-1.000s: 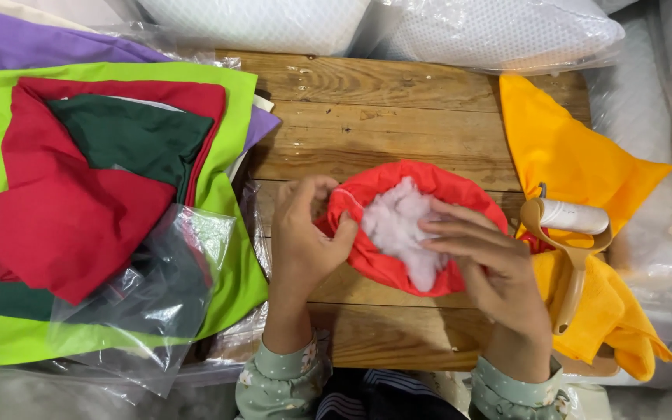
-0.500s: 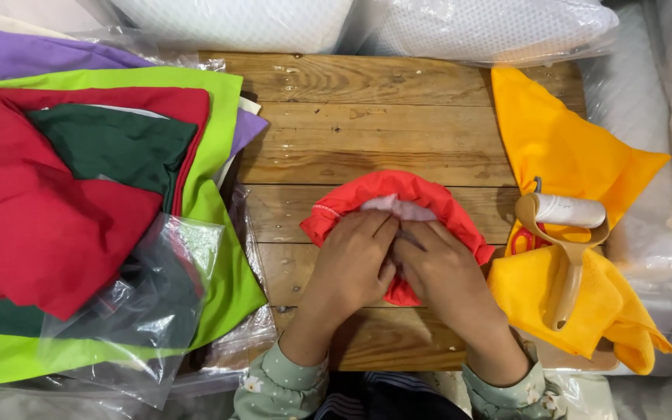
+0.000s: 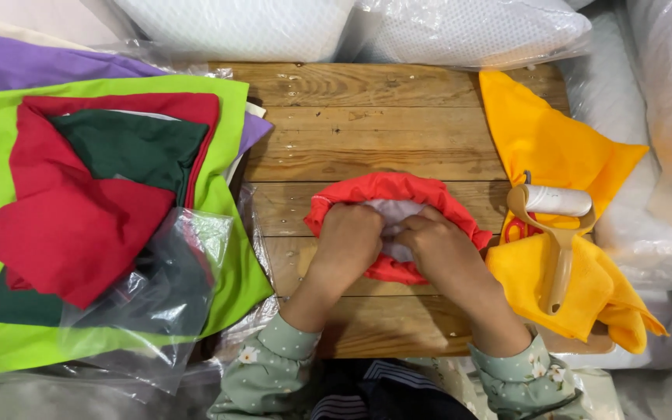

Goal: Stuffing a red fabric pillowcase with white fiberfill stuffing on a wooden workbench.

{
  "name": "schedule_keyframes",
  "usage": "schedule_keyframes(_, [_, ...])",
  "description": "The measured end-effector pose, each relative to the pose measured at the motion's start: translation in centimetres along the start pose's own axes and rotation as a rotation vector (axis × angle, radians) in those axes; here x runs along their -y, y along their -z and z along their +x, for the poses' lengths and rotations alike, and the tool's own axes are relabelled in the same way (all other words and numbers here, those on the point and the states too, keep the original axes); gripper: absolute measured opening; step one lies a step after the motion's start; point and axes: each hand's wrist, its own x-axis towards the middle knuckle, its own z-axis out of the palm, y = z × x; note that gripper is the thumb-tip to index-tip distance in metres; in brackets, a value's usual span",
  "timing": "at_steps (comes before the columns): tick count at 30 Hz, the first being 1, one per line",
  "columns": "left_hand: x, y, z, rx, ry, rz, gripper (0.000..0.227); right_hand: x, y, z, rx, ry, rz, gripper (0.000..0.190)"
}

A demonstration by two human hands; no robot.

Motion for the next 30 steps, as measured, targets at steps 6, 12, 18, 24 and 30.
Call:
schedule_keyframes(6, [-2.9, 4.2, -3.9, 0.117, 0.114, 0.157, 0.017, -2.4, 1.4, -2.6, 0.127, -0.118, -0.023, 0.026])
schedule_keyframes(12, [-2.9, 12.5, -8.1, 0.105, -0.055, -0.266, 0.016, 2.8, 7.6, -4.2, -0.060, -0.023, 0.297, 0.023])
schedule_keyframes(18, [-3.7, 13.2, -7.4, -0.183, -0.045, -0.474, 0.021, 2.0, 5.8, -2.0, -0.109, -0.022, 0.270, 0.011])
schedule_keyframes(24, [-2.1, 1.4, -0.9, 0.143, 0.105, -0.349, 0.017, -1.9, -2.4, 1.4, 0.286, -0.218, 0.086, 0.019])
schedule_keyframes(30, [-1.4, 4.6, -1.6, 0.195, 0.101, -0.307, 0.023, -1.7, -2.6, 0.9, 0.140, -0.170, 0.028, 0.023])
